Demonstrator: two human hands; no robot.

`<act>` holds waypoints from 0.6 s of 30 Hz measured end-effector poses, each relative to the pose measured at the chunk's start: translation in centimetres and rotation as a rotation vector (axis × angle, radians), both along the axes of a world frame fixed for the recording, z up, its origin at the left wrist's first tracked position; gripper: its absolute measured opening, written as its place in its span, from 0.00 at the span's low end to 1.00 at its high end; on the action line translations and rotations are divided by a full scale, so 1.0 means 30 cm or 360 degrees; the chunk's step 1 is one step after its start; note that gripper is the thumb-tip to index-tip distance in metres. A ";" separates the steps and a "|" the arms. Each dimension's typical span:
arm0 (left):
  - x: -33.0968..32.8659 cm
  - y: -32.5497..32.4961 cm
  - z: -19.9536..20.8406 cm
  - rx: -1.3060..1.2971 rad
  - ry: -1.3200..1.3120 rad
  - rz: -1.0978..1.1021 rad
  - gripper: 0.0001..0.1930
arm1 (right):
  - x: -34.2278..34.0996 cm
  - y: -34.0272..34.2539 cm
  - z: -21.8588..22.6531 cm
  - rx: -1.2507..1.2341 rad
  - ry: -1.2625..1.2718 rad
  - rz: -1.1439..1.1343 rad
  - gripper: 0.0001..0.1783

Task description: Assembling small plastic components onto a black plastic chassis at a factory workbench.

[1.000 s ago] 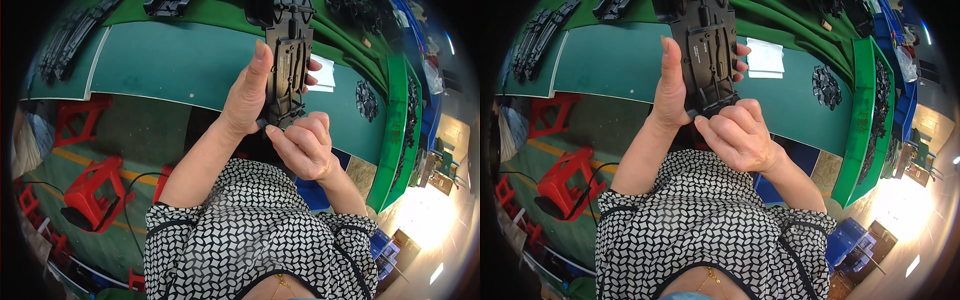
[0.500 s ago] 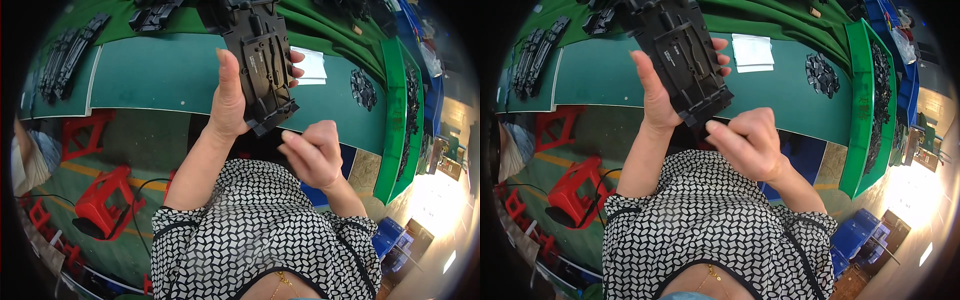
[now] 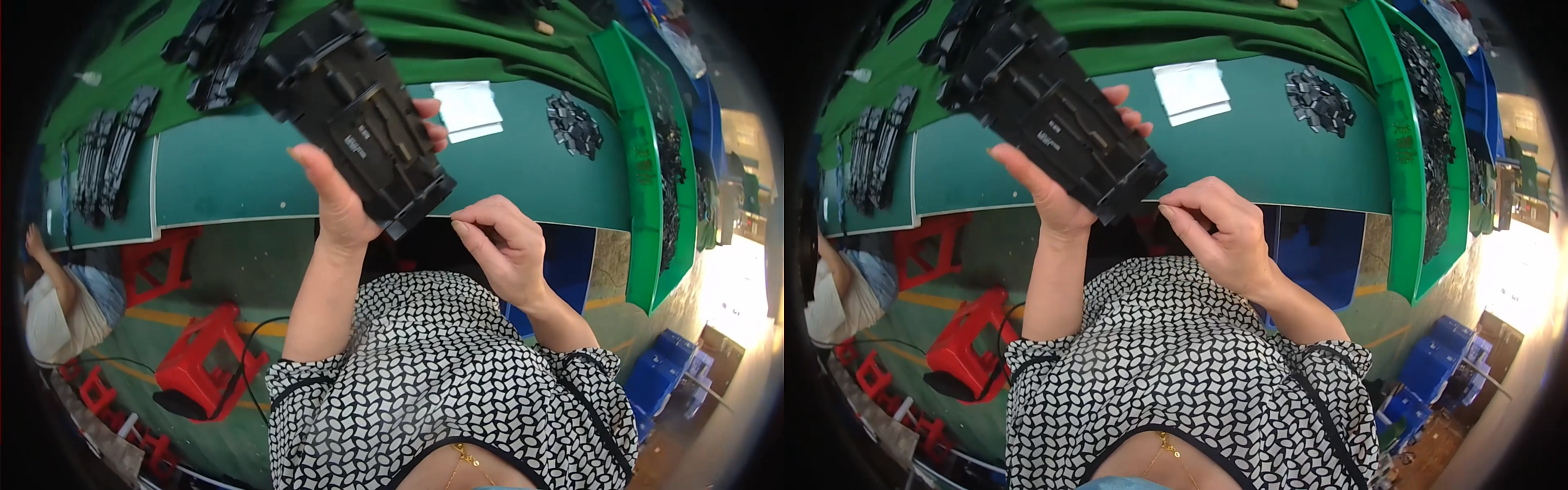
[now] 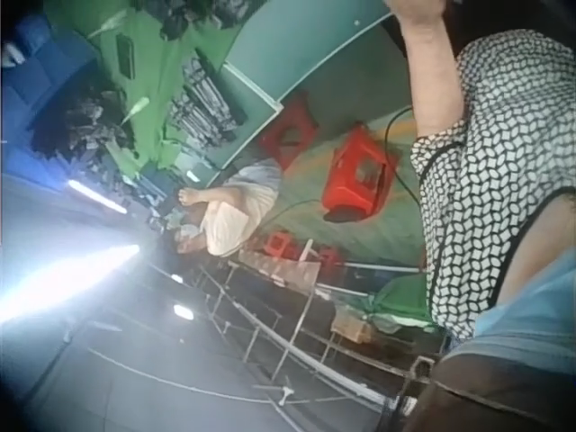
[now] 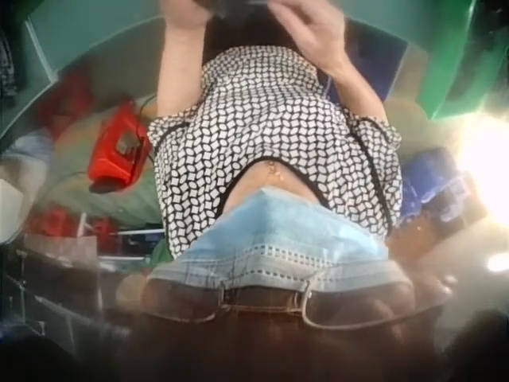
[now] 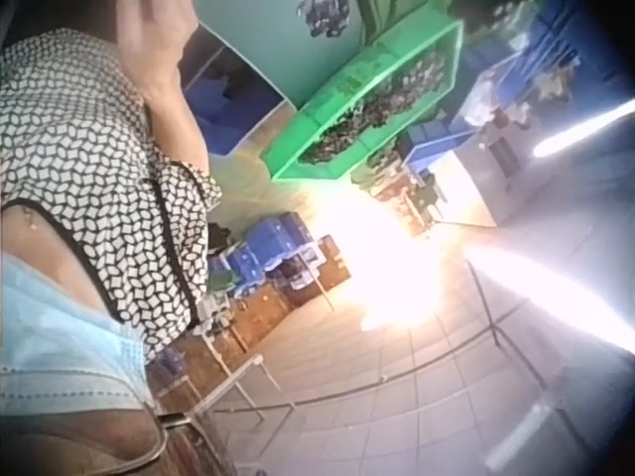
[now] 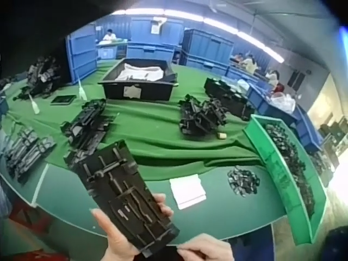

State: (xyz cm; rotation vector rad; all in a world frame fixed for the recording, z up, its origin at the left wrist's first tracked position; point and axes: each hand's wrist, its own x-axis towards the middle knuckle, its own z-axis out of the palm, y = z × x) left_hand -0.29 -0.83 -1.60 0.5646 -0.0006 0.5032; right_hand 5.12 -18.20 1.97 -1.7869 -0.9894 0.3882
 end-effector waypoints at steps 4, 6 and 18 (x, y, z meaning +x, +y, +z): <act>0.009 0.013 -0.023 -0.0104 -0.0246 -0.0099 0.54 | 0.033 -0.011 0.000 -0.0032 0.0084 -0.0050 0.06; 0.012 0.002 -0.005 -0.0174 -0.0255 -0.0149 0.53 | 0.039 -0.003 0.006 0.0094 0.0369 -0.0237 0.09; -0.019 -0.018 0.028 -0.0378 -0.0110 -0.0111 0.50 | 0.090 0.018 0.023 -0.0103 0.1273 0.0142 0.08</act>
